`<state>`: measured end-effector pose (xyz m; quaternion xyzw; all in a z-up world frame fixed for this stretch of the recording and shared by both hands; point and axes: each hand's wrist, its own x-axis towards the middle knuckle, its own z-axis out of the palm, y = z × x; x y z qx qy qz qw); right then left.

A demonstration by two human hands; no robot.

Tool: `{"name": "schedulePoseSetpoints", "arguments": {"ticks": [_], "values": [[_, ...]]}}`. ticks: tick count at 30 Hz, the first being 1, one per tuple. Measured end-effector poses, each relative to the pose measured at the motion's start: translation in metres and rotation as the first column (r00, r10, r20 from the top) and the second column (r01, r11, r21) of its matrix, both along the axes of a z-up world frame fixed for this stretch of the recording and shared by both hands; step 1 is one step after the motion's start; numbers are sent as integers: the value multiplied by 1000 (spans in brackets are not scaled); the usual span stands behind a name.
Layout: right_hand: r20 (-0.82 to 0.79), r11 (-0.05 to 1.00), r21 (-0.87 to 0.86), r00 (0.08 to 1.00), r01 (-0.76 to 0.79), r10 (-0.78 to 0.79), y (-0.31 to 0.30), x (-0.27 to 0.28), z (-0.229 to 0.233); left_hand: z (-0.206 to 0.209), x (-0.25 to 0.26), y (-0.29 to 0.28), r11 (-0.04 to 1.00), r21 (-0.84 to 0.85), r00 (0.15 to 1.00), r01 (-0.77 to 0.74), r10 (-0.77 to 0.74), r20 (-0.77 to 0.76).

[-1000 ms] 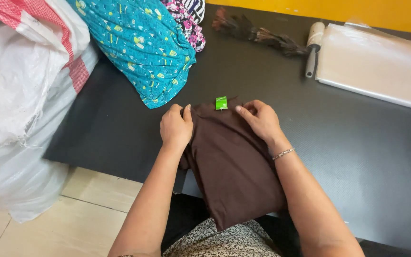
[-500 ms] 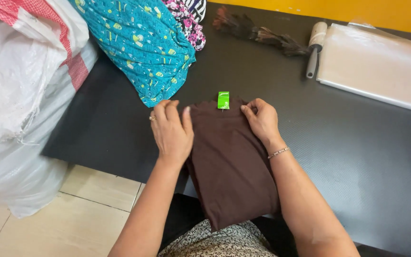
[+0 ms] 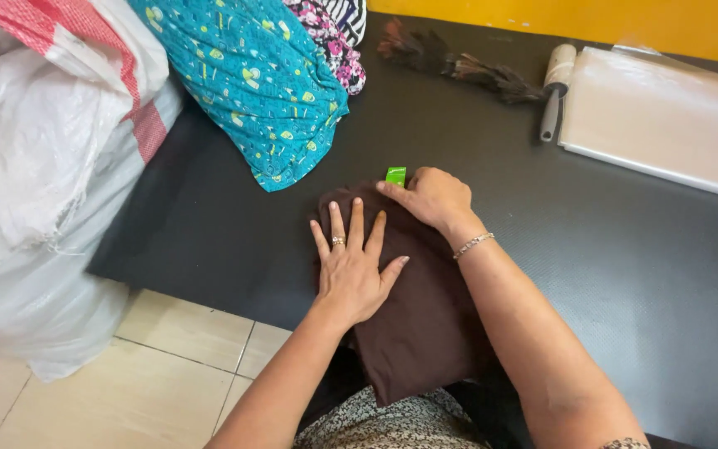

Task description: Folding a brown garment, attaching a tag, and placing it into a clear plastic bag for storage or shipping.

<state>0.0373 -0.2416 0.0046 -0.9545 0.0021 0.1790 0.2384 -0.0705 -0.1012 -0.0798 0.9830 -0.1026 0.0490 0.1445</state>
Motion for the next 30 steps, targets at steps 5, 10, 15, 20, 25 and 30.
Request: {"name": "schedulePoseSetpoints", "arguments": {"ticks": [5,10,15,20,25,30], "values": [[80,986,153,994,64,-77,-6,34,-60,2,2,1,1000,-18,999,6,-7,-52],[127,801,597,981,41,-145,-31,46,-97,3,1,1,999,-34,998,8,-10,-64],[207,642,748,978,-168,14,-36,21,-62,-3,0,3,995,-98,1000,9,-6,30],[329,764,417,865,-492,378,-47,-15,-35,-10,-4,12,979,-201,999,25,-15,52],[277,805,356,876,-475,394,-71,-65,6,-34,2,47,924,-380,947,-28,147,287],[259,952,257,961,-166,97,-91,-68,-26,-44,17,71,876,-463,808,-135,368,460]]}}
